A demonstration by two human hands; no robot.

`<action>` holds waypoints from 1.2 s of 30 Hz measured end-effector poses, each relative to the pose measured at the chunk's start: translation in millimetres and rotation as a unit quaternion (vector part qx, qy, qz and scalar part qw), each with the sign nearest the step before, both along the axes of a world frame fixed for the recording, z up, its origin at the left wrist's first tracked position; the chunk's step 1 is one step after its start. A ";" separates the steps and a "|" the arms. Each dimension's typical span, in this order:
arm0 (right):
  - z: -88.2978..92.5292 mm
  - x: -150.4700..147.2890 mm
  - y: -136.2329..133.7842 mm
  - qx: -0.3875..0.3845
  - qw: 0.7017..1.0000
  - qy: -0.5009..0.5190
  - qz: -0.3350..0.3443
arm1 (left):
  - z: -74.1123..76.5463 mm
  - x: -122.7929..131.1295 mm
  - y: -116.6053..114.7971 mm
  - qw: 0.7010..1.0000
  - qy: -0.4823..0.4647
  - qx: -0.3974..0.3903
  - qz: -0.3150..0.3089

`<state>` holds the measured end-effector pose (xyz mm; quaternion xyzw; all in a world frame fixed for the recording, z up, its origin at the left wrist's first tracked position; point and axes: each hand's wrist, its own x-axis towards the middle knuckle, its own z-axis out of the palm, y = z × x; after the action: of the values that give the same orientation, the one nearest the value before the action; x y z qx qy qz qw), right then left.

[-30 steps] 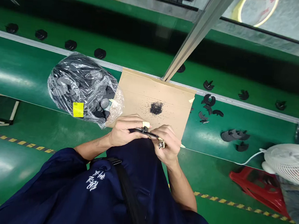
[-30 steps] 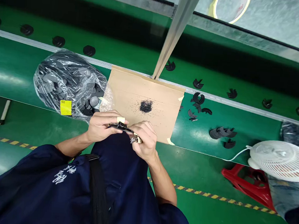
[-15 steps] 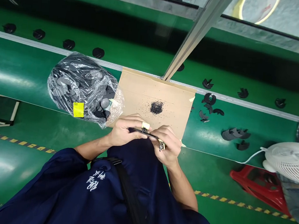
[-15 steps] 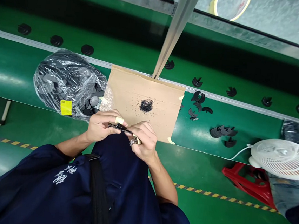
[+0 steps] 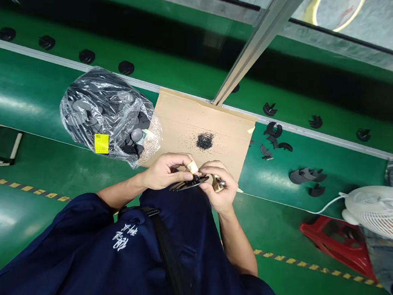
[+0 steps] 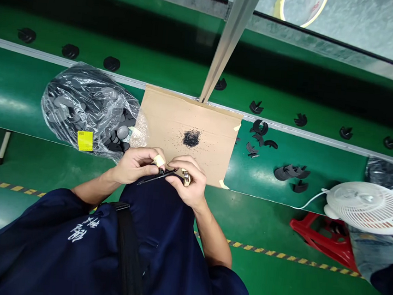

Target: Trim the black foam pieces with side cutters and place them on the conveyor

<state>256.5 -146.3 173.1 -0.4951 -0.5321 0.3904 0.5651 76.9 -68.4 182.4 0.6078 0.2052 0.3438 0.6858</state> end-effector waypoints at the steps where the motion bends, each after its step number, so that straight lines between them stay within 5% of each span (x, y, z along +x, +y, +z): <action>1: 1.1 0.7 0.4 0.006 1.000 0.002 0.001 | 0.2 0.3 -0.8 1.000 0.004 0.001 -0.005; 7: 10.7 9.7 4.4 0.038 0.997 0.003 0.064 | 5.6 -1.7 2.1 0.998 0.017 -0.009 -0.052; 11: 25.6 20.9 6.5 0.003 0.978 -0.006 0.207 | 12.8 -4.2 11.4 0.981 0.044 -0.039 -0.184; 13: 29.8 22.3 6.4 0.002 0.974 -0.021 0.224 | 13.0 -3.6 13.6 0.974 0.044 -0.059 -0.213; 19: 14.6 6.9 4.4 0.047 0.988 -0.125 -0.071 | -3.6 6.4 -0.9 0.998 0.008 -0.069 0.005; 26: 17.5 23.6 9.2 -0.025 0.988 -0.150 0.038 | -9.4 2.7 -9.0 0.980 0.113 0.080 0.142; 36: 14.5 33.1 16.7 0.003 0.900 -0.430 0.076 | -3.7 2.8 -2.5 0.964 0.110 0.197 0.137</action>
<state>289.6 -129.6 187.6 -0.5709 -0.7604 0.1800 0.2517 79.7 -70.9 178.7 0.7312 0.2887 0.3992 0.4719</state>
